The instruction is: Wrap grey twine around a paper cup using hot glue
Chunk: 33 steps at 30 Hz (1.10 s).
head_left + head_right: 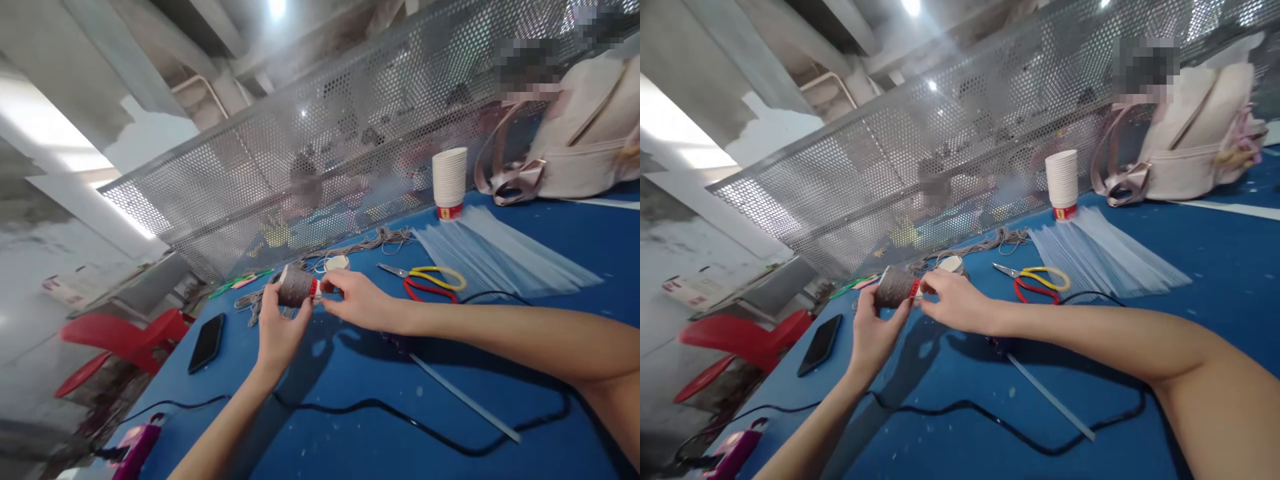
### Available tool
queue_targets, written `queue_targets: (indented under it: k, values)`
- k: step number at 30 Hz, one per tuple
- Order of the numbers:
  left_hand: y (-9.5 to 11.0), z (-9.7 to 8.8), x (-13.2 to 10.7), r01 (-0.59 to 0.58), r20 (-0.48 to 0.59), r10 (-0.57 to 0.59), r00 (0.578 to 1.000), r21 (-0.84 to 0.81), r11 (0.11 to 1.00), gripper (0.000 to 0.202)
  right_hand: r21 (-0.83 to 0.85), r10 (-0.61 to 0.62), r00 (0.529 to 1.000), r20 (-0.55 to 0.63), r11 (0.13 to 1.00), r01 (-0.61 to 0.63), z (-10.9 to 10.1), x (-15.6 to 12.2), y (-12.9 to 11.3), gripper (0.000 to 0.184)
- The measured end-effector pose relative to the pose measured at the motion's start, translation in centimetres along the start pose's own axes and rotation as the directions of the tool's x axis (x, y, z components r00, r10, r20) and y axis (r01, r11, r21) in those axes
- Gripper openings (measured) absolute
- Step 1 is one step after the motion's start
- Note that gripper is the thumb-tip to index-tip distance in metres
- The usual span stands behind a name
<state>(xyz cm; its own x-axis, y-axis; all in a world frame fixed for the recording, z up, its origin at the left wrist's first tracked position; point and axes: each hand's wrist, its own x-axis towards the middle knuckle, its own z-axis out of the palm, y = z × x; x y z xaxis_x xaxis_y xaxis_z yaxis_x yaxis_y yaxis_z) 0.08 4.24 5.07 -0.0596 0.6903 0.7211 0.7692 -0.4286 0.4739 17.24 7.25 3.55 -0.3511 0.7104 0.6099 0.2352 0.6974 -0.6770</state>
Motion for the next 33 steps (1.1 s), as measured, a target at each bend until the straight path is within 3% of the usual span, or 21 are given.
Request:
queue_targets:
  k: [5, 12, 19, 33]
  values:
    - [0.5, 0.0, -0.8, 0.181, 0.093, -0.172, 0.981, -0.100, 0.978, 0.029, -0.058, -0.188, 0.982, 0.016, 0.980, 0.188, -0.1, -0.5, 0.3, 0.008]
    - [0.5, 0.0, -1.8, 0.270, 0.181, -0.241, 0.953, -0.159, 0.950, 0.028, -0.157, -0.151, 0.983, 0.104, 0.974, 0.167, -0.8, -0.6, -0.2, 0.011]
    - [1.0, -0.2, -1.8, 0.371, 0.253, -0.311, 0.916, -0.246, 0.895, 0.028, -0.228, -0.266, 0.931, 0.249, 0.919, 0.323, -1.9, -0.4, -0.2, 0.011]
    - [1.6, -0.2, -2.1, 0.343, 0.249, -0.281, 0.927, -0.261, 0.902, 0.029, -0.264, -0.209, 0.956, 0.207, 0.929, 0.260, -1.6, -0.7, -0.3, 0.014]
